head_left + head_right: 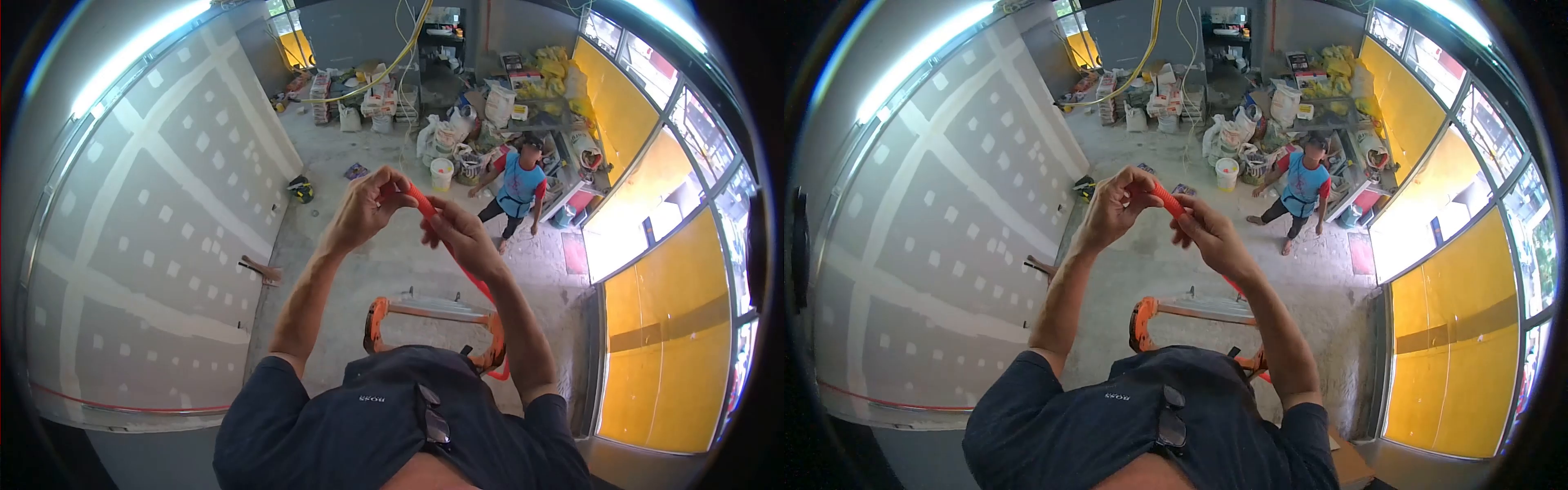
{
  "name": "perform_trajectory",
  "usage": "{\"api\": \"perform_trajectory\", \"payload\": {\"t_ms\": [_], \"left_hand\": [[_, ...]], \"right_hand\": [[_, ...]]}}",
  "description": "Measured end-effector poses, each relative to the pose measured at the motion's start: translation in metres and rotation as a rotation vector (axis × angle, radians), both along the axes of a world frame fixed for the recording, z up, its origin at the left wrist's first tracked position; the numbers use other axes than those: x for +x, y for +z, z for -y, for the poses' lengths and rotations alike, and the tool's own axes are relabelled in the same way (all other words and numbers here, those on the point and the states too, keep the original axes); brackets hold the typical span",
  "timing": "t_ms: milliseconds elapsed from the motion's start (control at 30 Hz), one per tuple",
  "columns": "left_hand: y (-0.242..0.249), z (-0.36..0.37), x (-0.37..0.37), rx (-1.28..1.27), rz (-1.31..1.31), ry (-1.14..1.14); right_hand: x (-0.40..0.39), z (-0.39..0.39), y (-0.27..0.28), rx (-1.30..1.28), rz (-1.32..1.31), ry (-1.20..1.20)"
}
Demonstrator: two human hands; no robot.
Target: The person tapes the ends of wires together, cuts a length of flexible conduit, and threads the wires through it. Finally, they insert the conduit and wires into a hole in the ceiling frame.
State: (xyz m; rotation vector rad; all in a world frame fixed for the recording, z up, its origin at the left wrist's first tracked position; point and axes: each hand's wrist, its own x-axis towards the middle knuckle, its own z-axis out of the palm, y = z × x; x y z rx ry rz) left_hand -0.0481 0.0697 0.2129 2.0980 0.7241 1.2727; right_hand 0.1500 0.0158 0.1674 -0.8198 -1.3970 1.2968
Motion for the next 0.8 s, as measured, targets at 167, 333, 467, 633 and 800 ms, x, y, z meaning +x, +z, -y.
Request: {"api": "perform_trajectory", "payload": {"t_ms": [167,333,467,633,800], "left_hand": [[0.003,-0.003,0.013,0.157,-0.156,-0.035],[0.003,-0.003,0.024,0.137,-0.170,-0.005],[-0.013,-0.006,0.028,-0.020,-0.027,-0.089],[-0.024,-0.030,0.014,-0.695,0.734,-0.499],[-0.041,-0.043,0.009,-0.933,1.045,-0.747]], "right_hand": [[0.005,0.002,0.009,0.038,0.098,-0.102],[-0.004,0.006,0.000,-0.050,-0.103,-0.198],[0.001,0.005,-0.008,-0.107,-0.111,-0.170],[0.011,0.006,-0.001,-0.100,-0.054,-0.204],[0.013,0.005,0.003,-0.039,0.102,-0.240]]}}
